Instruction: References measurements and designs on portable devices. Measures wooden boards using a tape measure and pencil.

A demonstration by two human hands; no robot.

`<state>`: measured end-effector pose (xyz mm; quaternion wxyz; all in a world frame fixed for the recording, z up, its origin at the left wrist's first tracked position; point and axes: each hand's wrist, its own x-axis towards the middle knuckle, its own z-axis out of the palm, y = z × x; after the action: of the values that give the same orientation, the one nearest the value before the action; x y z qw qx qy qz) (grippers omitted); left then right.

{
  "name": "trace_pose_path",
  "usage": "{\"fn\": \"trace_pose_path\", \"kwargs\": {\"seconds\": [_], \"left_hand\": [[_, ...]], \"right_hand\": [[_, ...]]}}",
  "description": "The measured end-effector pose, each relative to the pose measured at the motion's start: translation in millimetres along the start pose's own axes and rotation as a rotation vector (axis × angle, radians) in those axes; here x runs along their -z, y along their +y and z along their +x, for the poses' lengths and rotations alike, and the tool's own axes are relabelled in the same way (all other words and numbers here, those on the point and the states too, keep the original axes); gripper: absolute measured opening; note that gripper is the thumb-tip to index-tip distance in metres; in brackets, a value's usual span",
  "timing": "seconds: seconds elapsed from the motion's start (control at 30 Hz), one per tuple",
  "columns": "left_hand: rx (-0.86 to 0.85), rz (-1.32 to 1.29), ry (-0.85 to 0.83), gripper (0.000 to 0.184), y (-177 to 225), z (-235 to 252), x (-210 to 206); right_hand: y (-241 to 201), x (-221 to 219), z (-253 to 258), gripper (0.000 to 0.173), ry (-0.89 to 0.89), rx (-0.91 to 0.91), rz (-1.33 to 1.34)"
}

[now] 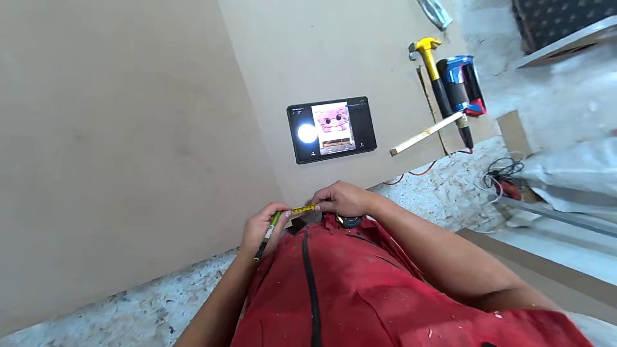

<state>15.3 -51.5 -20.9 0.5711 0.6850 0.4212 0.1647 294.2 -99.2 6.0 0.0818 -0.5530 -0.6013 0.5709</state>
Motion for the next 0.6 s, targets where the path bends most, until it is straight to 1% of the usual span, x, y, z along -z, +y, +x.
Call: {"fn": "trace_pose_path", "kwargs": {"seconds": [0.1,0.2,0.27,0.33,0.4,0.47,0.53,0.6], "left_hand": [[-0.003,0.015,0.061,0.012,26.7,32.6,-15.6],[0.020,-0.059,0.143,0.011,49.8,67.9,-38.5],[0.022,-0.091,0.190,0.014,63.1,91.1,-57.7],[0.018,-0.004,0.230,0.023,69.2,109.5,-69.2],[0.069,0.158,0.319,0.031,66.4,117.4,-74.3],[0.168,0.325,0.453,0.038,54.3,116.8,-76.1],[0.265,0.460,0.568,0.048,32.0,108.3,-76.5],[0.327,0.548,0.633,0.055,0.5,89.5,-78.3]], "right_hand": [[20.4,30.4,-11.6,0.020,0.065,0.076,-0.009],[50.5,74.1,-32.1,0.020,0.136,0.086,-0.058],[78.1,109.2,-49.1,0.022,0.207,0.099,-0.102],[107.6,146.2,-62.7,0.022,0.302,0.081,-0.159],[136.1,180.5,-68.2,0.022,0.371,0.038,-0.221],[160.1,209.2,-62.9,0.021,0.381,-0.012,-0.273],[178.3,229.3,-49.9,0.022,0.352,-0.033,-0.301],[190.2,237.3,-39.3,0.022,0.302,-0.027,-0.311]]}}
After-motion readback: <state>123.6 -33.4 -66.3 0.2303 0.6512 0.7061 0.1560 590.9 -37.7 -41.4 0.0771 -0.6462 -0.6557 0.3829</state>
